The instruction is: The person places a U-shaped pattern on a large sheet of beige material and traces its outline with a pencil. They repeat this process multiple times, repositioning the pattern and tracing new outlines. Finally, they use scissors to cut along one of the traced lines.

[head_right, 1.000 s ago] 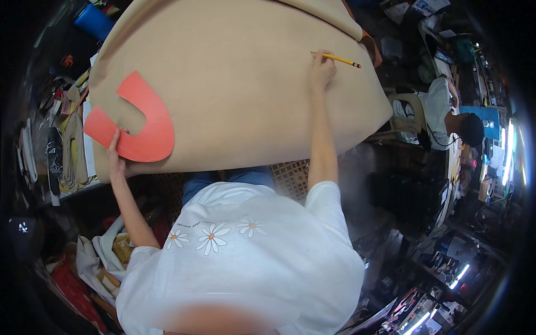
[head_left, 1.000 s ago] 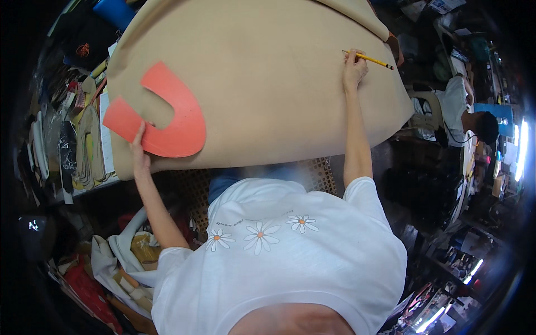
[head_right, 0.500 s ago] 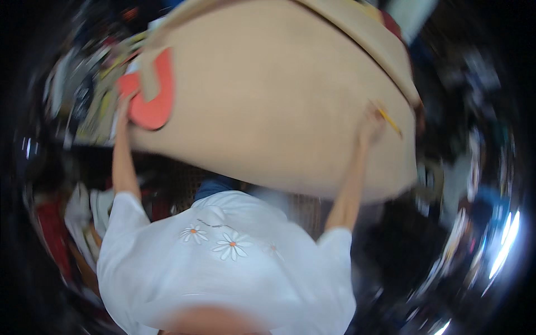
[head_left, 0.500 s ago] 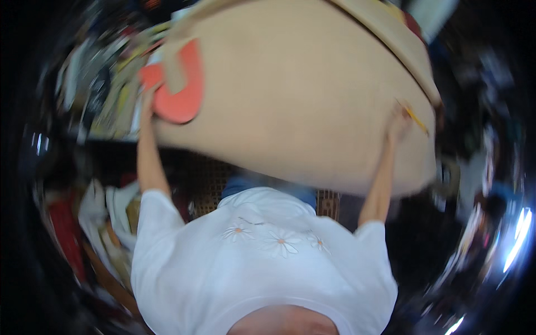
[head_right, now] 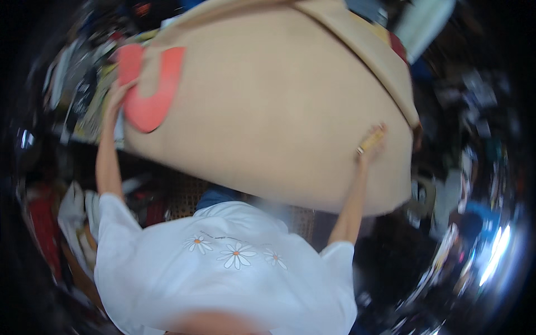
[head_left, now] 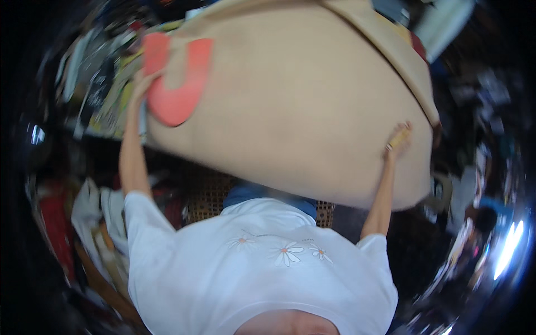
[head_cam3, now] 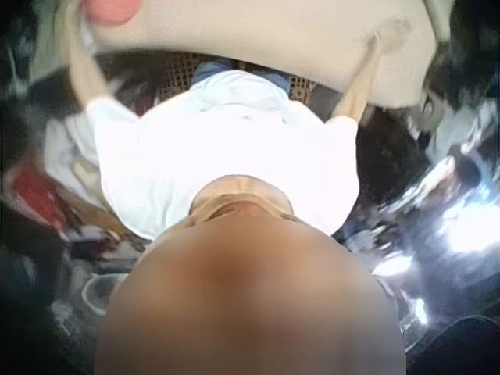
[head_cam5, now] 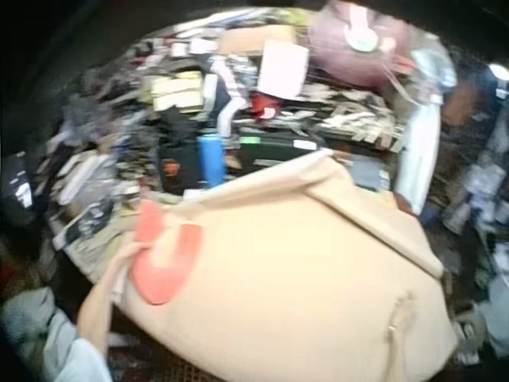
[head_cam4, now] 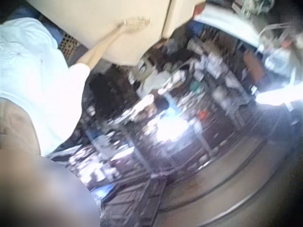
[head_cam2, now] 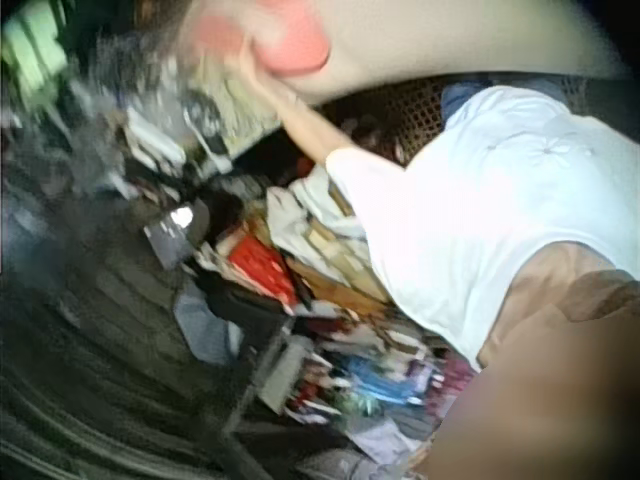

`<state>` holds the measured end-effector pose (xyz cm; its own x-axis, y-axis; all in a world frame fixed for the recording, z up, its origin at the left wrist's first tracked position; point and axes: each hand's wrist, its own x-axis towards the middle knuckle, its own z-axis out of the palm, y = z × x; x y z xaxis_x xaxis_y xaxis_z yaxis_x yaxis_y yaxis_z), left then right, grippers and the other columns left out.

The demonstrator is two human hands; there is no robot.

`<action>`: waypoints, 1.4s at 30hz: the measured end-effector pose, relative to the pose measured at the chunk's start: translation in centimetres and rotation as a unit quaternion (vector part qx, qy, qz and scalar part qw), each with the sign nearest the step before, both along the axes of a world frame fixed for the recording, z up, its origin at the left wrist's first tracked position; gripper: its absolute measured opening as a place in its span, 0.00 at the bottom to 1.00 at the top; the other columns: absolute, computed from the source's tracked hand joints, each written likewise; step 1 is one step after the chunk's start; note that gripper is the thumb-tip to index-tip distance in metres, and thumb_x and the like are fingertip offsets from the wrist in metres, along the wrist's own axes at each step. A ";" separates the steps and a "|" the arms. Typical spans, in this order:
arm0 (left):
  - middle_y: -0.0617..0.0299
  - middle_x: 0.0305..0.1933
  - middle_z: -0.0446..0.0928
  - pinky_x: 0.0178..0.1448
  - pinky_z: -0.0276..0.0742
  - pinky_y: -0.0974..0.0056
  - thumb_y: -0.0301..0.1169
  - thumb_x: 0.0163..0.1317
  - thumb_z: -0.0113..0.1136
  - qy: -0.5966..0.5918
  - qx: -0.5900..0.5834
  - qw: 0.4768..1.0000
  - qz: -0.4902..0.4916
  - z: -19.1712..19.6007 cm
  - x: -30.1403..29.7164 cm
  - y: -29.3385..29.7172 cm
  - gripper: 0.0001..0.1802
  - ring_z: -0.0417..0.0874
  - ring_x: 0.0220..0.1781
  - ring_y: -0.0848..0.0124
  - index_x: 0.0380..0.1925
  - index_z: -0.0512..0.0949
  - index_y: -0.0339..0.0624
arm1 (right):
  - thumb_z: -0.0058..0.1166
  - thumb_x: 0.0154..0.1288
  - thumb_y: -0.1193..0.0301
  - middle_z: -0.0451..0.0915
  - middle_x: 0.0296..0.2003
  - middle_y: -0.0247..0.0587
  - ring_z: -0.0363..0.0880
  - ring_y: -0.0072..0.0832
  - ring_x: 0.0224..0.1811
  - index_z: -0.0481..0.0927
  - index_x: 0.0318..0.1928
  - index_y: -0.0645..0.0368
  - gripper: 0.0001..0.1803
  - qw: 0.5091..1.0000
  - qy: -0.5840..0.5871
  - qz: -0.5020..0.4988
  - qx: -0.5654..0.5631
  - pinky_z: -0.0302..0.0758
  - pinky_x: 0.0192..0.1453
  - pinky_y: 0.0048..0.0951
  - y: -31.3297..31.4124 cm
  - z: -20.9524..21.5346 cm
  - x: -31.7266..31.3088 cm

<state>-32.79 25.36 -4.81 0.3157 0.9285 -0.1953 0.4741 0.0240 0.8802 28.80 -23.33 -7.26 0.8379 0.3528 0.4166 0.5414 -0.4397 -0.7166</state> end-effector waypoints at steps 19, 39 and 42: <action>0.52 0.38 0.84 0.44 0.77 0.52 0.51 0.63 0.58 0.550 0.528 0.620 0.185 8.8 -20.3 17.2 0.25 0.85 0.38 0.55 0.50 0.81 0.44 | 0.60 0.57 0.71 0.71 0.58 0.51 0.68 0.48 0.58 0.68 0.57 0.55 0.27 0.981 -0.136 0.125 -0.057 0.67 0.62 0.47 13.6 0.5 -16.7; 0.61 0.69 0.67 0.77 0.48 0.51 0.28 0.44 0.69 -0.132 0.389 0.797 -0.443 0.2 33.2 -25.6 0.15 0.59 0.73 0.51 0.33 0.88 0.63 | 0.52 0.71 0.59 0.75 0.43 0.51 0.80 0.36 0.42 0.74 0.51 0.55 0.16 0.966 -0.045 0.221 -0.127 0.82 0.40 0.39 12.6 11.6 13.1; 0.63 0.68 0.69 0.78 0.46 0.46 0.25 0.52 0.63 -0.029 0.321 0.779 -0.538 -1.8 35.3 -26.5 0.19 0.58 0.75 0.55 0.42 0.86 0.62 | 0.61 0.63 0.66 0.78 0.45 0.47 0.79 0.34 0.46 0.74 0.51 0.58 0.18 0.978 -0.060 0.136 -0.149 0.77 0.47 0.33 6.7 8.9 8.5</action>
<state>2.50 -1.12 -6.65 0.9696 0.0215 0.2438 -0.1249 -0.8132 0.5684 37.25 -16.67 1.60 0.6472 0.6764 0.3516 0.7401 -0.4472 -0.5022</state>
